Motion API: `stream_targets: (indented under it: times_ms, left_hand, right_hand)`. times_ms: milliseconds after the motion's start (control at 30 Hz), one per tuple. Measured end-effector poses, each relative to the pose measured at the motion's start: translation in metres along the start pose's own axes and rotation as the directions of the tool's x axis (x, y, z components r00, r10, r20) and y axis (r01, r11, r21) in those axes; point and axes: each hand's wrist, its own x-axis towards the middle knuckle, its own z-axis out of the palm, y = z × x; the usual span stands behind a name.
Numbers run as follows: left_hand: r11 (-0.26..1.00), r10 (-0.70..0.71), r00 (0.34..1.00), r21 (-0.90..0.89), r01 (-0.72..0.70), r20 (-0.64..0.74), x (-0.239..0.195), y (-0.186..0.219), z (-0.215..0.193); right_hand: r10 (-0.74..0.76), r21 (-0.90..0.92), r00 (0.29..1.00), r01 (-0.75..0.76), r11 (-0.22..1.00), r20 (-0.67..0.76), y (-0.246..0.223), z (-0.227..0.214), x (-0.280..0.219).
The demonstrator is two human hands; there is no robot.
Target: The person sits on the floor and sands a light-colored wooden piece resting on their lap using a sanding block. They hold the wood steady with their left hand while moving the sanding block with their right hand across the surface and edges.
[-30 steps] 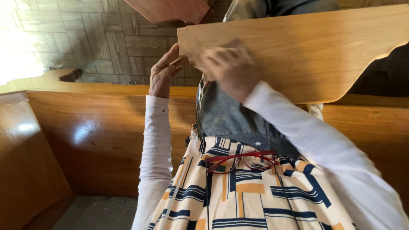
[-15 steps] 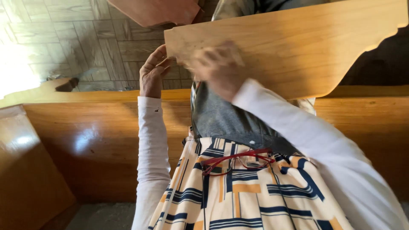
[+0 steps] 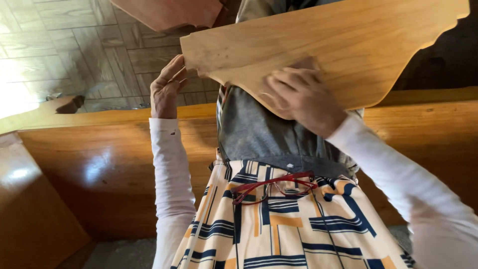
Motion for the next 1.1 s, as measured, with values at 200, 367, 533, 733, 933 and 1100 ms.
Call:
stream_targets:
  times_ms: [200,367,533,733,933,1100]
  left_hand:
    - [0.998,0.025,0.999,-0.055,-0.024,0.024,-0.005,0.016,0.009]
    - [0.991,0.026,0.999,-0.13,-0.02,0.045,-0.004,0.006,0.007]
    - [0.989,-0.012,0.997,-0.148,0.023,0.074,0.008,0.008,0.004]
    - [0.732,0.453,0.892,0.575,-0.365,-0.011,0.017,0.065,0.049]
    - [0.295,0.389,0.859,0.838,-0.458,0.333,0.033,0.039,0.14]
    - [0.151,0.425,0.858,0.911,-0.383,0.29,0.035,0.023,0.167]
  right_hand:
    - [0.115,0.092,0.99,-0.107,0.99,-0.078,-0.01,0.034,0.004]
    - [0.07,0.153,0.973,-0.036,0.988,-0.221,-0.052,0.071,0.089]
    - [0.078,0.176,0.963,-0.032,0.984,-0.258,-0.074,0.129,0.114]
    - [0.205,0.778,0.974,-0.054,0.626,-0.097,0.01,0.038,0.058]
    - [0.642,0.869,0.722,-0.464,0.172,0.258,0.131,0.04,-0.112]
    - [0.469,-0.46,0.867,-0.489,0.741,-0.167,0.161,0.03,-0.128]
